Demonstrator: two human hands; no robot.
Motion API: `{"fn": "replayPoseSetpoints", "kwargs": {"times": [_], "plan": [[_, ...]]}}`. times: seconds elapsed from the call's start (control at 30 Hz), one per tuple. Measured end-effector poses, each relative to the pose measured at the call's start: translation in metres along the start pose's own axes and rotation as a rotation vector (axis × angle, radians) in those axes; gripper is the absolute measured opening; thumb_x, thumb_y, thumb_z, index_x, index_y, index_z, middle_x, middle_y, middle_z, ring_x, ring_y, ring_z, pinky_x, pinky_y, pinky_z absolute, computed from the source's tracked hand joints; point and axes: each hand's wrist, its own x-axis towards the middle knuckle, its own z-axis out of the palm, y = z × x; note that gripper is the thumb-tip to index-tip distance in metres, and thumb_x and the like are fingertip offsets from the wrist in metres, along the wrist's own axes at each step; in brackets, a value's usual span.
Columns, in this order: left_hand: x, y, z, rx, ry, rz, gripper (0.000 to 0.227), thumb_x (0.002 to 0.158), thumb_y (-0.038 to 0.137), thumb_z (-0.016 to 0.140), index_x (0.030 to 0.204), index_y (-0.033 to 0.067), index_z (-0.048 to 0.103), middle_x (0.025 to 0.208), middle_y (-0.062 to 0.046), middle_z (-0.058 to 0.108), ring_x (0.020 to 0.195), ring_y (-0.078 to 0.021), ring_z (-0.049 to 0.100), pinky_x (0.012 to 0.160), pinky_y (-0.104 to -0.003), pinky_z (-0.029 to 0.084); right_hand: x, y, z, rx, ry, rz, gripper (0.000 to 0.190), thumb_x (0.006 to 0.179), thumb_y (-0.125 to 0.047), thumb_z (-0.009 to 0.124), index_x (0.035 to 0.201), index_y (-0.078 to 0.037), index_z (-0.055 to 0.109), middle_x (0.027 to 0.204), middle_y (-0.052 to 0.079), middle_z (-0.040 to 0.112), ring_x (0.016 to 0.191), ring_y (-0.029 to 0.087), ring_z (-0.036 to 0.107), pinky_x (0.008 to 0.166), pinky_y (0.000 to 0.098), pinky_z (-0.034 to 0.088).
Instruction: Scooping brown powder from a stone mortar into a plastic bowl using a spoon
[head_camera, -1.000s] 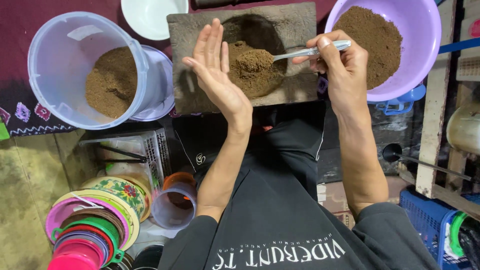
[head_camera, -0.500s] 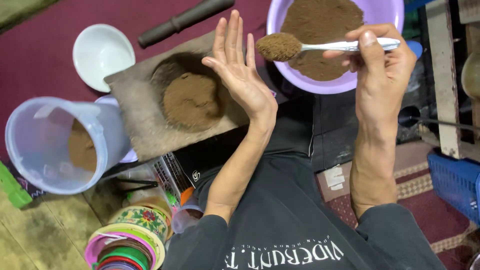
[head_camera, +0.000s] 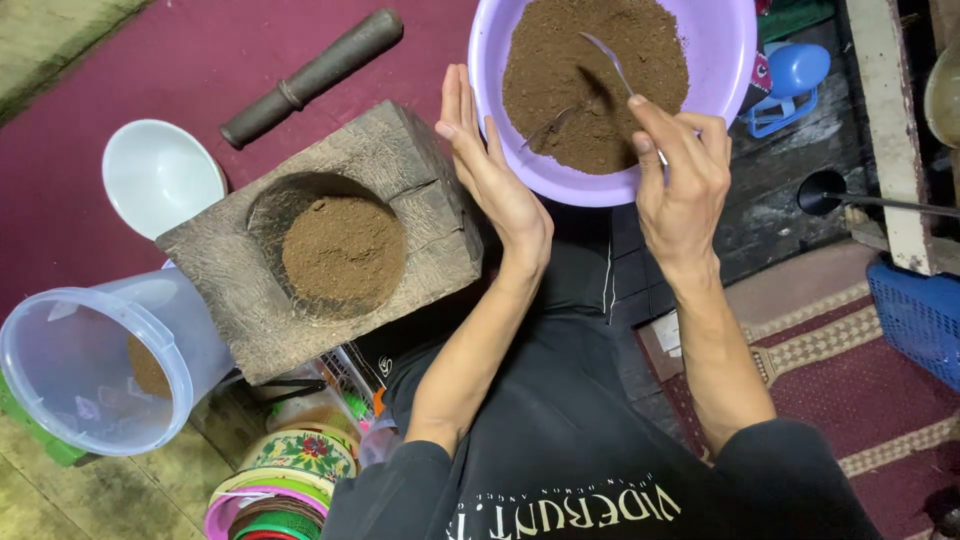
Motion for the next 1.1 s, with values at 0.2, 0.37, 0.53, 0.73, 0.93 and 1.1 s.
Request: {"fn": "replayPoseSetpoints", "kwargs": {"times": [0.2, 0.37, 0.53, 0.73, 0.93, 1.1], "plan": [[-0.012, 0.031, -0.008, -0.004, -0.067, 0.088, 0.075, 0.106, 0.063, 0.027, 0.154, 0.0072, 0.042, 0.162, -0.018, 0.045, 0.157, -0.0328, 0.038, 0.13, -0.05, 0.034, 0.016, -0.038, -0.018, 0.286, 0.087, 0.157, 0.029, 0.117, -0.015, 0.05, 0.126, 0.006, 0.068, 0.117, 0.02, 0.074, 0.112, 0.029, 0.065, 0.096, 0.039, 0.055], [-0.018, 0.065, -0.038, -0.074, -0.09, 0.214, 0.072, 0.108, 0.066, 0.028, 0.145, 0.0096, 0.052, 0.156, -0.016, 0.053, 0.151, -0.031, 0.047, 0.126, -0.052, 0.04, 0.026, -0.079, -0.026, 0.424, 0.072, 0.152, 0.028, 0.117, -0.015, 0.046, 0.124, 0.006, 0.064, 0.114, 0.021, 0.07, 0.108, 0.033, 0.073, 0.096, 0.0369, 0.054], [-0.017, 0.1, -0.083, -0.185, -0.065, 0.303, 0.067, 0.106, 0.067, 0.035, 0.134, 0.0106, 0.058, 0.152, -0.018, 0.055, 0.142, -0.0291, 0.052, 0.118, -0.045, 0.04, 0.027, -0.115, -0.017, 0.471, -0.002, 0.022, 0.025, 0.115, -0.017, 0.048, 0.126, -0.002, 0.065, 0.111, 0.015, 0.077, 0.104, 0.026, 0.069, 0.096, 0.0394, 0.05], [0.0, 0.125, -0.157, -0.049, 0.132, 0.523, 0.053, 0.108, 0.055, 0.043, 0.124, 0.0078, 0.06, 0.141, -0.018, 0.062, 0.13, -0.0265, 0.06, 0.105, -0.035, 0.051, 0.025, -0.147, 0.025, 0.438, -0.294, -0.241, 0.023, 0.109, -0.014, 0.057, 0.125, -0.003, 0.071, 0.1, 0.005, 0.075, 0.09, 0.026, 0.054, 0.089, 0.0378, 0.048], [0.017, 0.134, -0.217, 0.187, 0.131, 0.598, 0.049, 0.114, 0.043, 0.034, 0.125, 0.0035, 0.061, 0.135, -0.015, 0.062, 0.127, -0.0179, 0.054, 0.103, -0.03, 0.043, 0.021, -0.173, 0.083, 0.22, -0.188, -0.45, 0.019, 0.107, -0.023, 0.06, 0.12, -0.016, 0.073, 0.1, 0.003, 0.076, 0.096, 0.028, 0.064, 0.077, 0.0373, 0.046], [0.018, 0.132, -0.225, 0.288, 0.156, 0.549, 0.056, 0.113, 0.048, 0.028, 0.12, 0.0061, 0.065, 0.132, -0.015, 0.065, 0.128, -0.0219, 0.054, 0.104, -0.036, 0.043, 0.013, -0.193, 0.082, 0.131, -0.349, -0.508, 0.022, 0.109, -0.023, 0.051, 0.12, -0.018, 0.07, 0.097, 0.004, 0.071, 0.101, 0.027, 0.06, 0.078, 0.0397, 0.043]]}}
